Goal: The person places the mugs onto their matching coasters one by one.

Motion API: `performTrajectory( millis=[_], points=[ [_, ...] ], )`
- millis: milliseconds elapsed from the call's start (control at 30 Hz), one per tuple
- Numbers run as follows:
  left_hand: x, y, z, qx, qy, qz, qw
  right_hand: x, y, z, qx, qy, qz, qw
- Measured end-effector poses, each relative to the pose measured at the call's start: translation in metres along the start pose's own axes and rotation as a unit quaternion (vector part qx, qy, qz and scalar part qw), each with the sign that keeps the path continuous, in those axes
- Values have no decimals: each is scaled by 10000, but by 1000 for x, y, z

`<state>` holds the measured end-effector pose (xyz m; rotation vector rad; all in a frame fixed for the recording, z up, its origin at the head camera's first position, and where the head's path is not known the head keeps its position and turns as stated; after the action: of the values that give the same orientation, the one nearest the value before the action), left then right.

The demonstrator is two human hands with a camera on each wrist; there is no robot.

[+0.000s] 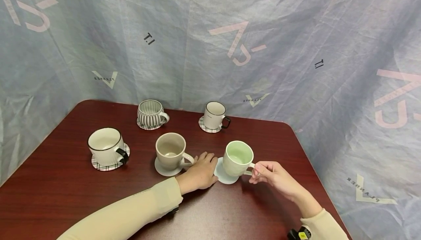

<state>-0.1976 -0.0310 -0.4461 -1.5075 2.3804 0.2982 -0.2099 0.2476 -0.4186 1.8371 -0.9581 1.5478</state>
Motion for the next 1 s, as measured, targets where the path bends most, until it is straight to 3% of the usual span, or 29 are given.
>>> performTrajectory(
  millis=[1000],
  points=[
    [3, 3, 3, 92, -46, -6, 9999, -8, 9, 6, 221, 22, 10, 9998]
  ],
)
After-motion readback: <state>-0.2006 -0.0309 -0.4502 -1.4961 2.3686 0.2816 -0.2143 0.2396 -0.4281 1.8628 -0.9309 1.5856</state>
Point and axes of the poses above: each hand's wrist, its own y-axis towards the middle knuckle, its own z-axis out of the palm, x = y × z, the point moved 2 cm from there along y, towards the middle knuckle, and after that the axes turned 3 degrees about -x, right-handed, at the moved point
